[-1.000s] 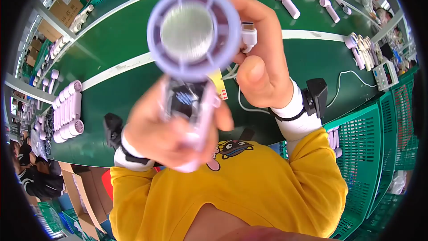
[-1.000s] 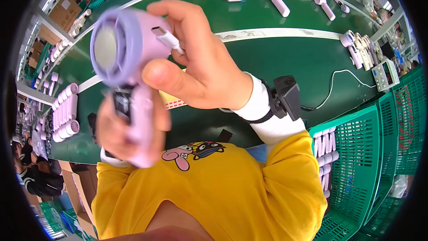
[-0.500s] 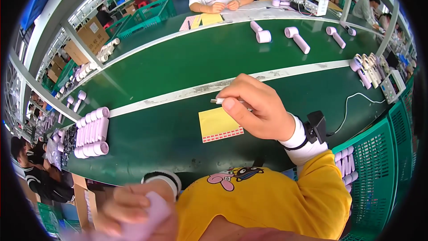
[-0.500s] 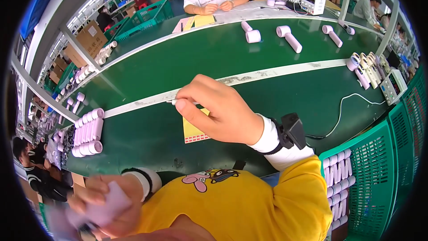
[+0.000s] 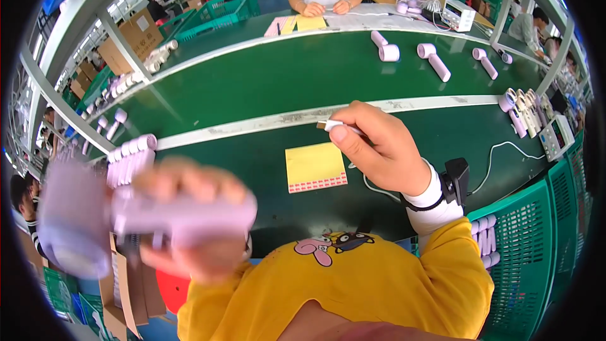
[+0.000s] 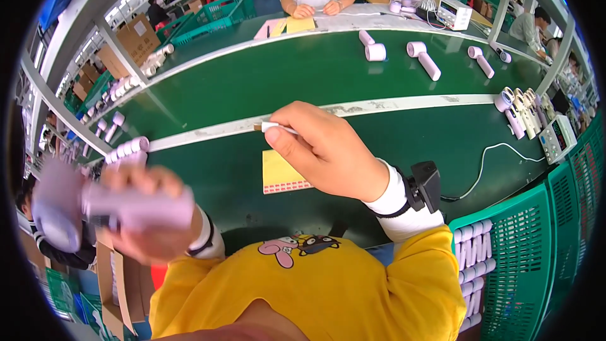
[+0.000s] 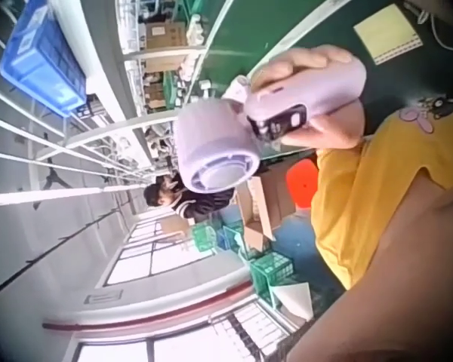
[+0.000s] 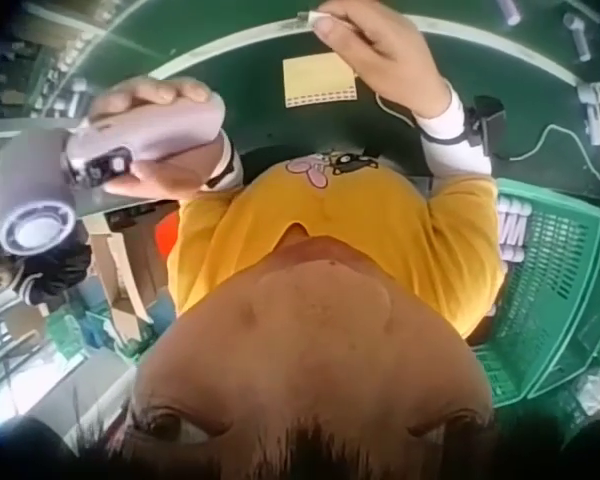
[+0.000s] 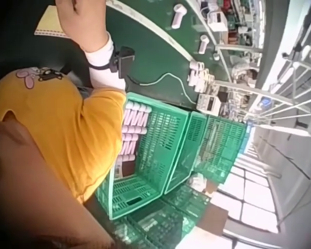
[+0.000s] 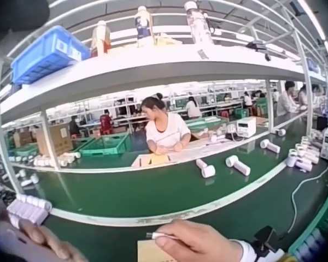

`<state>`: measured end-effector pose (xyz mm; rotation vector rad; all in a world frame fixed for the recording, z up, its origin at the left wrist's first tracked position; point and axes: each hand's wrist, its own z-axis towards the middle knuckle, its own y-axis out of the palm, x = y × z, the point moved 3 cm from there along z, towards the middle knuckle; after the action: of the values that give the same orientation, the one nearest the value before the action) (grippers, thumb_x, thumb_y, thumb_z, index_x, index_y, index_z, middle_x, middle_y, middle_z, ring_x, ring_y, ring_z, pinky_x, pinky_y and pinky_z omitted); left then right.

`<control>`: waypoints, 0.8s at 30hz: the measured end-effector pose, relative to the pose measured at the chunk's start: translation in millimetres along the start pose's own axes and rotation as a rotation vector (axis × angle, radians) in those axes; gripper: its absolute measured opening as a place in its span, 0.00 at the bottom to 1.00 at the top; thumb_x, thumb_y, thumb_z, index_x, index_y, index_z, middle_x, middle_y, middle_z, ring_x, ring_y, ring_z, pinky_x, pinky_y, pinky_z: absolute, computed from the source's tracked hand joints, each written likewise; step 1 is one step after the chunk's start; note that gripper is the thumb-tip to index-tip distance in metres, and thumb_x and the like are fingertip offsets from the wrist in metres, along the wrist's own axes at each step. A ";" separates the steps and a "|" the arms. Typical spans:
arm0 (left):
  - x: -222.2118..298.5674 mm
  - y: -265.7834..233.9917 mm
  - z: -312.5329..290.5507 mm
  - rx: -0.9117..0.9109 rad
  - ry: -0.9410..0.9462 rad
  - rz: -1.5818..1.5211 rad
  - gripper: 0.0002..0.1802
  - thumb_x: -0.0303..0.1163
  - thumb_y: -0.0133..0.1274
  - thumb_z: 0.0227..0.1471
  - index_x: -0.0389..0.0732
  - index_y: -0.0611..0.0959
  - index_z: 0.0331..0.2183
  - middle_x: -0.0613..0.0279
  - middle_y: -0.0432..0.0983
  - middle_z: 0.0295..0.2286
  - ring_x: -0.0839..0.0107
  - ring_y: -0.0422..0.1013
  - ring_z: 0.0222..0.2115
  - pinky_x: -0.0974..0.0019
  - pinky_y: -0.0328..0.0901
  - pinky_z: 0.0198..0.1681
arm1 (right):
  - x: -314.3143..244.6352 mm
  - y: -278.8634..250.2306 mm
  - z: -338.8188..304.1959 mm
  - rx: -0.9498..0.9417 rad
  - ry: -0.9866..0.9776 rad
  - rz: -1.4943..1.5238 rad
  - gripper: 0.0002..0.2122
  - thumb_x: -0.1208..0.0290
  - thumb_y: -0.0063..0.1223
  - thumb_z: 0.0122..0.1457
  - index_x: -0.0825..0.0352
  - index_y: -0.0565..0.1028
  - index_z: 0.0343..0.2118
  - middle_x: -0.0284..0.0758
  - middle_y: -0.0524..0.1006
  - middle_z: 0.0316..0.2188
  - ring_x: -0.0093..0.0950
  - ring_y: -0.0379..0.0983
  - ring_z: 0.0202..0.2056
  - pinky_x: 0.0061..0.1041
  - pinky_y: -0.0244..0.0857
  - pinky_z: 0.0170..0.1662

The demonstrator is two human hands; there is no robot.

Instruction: The person writes on a sticker with a pen, picks up a handheld fan, and presses its buttons. After placing the fan in a basket, they pick up more handheld fans one at a time, pressing their buttons and setting them down on the table.

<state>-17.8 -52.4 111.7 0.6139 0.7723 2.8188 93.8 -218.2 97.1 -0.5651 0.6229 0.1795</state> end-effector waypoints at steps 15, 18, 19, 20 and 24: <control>-85.9 -15.9 -12.8 -0.259 -1.165 -0.435 0.23 0.36 0.40 0.47 0.31 0.60 0.42 0.47 0.68 0.27 0.63 0.67 0.15 0.69 0.63 0.15 | 1.8 11.8 -1.1 -0.091 0.244 0.378 0.07 0.71 0.43 0.56 0.69 0.68 0.25 0.29 0.70 0.18 0.17 0.66 0.22 0.15 0.60 0.25; -86.3 -18.2 -10.7 -0.332 -1.122 -0.474 0.24 0.36 0.41 0.46 0.32 0.59 0.44 0.46 0.68 0.28 0.63 0.67 0.15 0.68 0.63 0.15 | -1.0 6.5 0.9 -0.185 0.239 0.321 0.07 0.72 0.43 0.55 0.69 0.68 0.24 0.30 0.70 0.17 0.17 0.66 0.21 0.15 0.60 0.25; -86.4 -19.1 -11.5 -0.333 -1.125 -0.456 0.25 0.36 0.41 0.46 0.32 0.58 0.44 0.47 0.68 0.28 0.63 0.67 0.15 0.68 0.63 0.14 | -0.6 5.7 1.1 -0.219 0.222 0.302 0.07 0.72 0.44 0.55 0.69 0.68 0.23 0.30 0.69 0.17 0.18 0.65 0.21 0.16 0.60 0.25; -86.5 -18.6 -11.4 -0.340 -1.130 -0.438 0.26 0.36 0.42 0.46 0.33 0.57 0.45 0.47 0.68 0.28 0.63 0.67 0.15 0.68 0.63 0.14 | -0.6 4.6 1.3 -0.249 0.203 0.282 0.07 0.72 0.44 0.55 0.69 0.68 0.23 0.30 0.69 0.16 0.18 0.65 0.20 0.16 0.60 0.24; -86.0 -18.3 -10.0 -0.379 -1.093 -0.421 0.29 0.36 0.43 0.45 0.34 0.55 0.47 0.48 0.68 0.28 0.64 0.67 0.16 0.69 0.63 0.15 | 3.4 1.2 2.9 -0.213 0.194 0.144 0.07 0.72 0.45 0.54 0.70 0.68 0.23 0.32 0.69 0.16 0.19 0.65 0.19 0.17 0.59 0.24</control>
<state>56.5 -62.9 64.6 1.4677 0.1104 1.7409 97.6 -215.6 96.5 -0.7494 0.8394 0.3319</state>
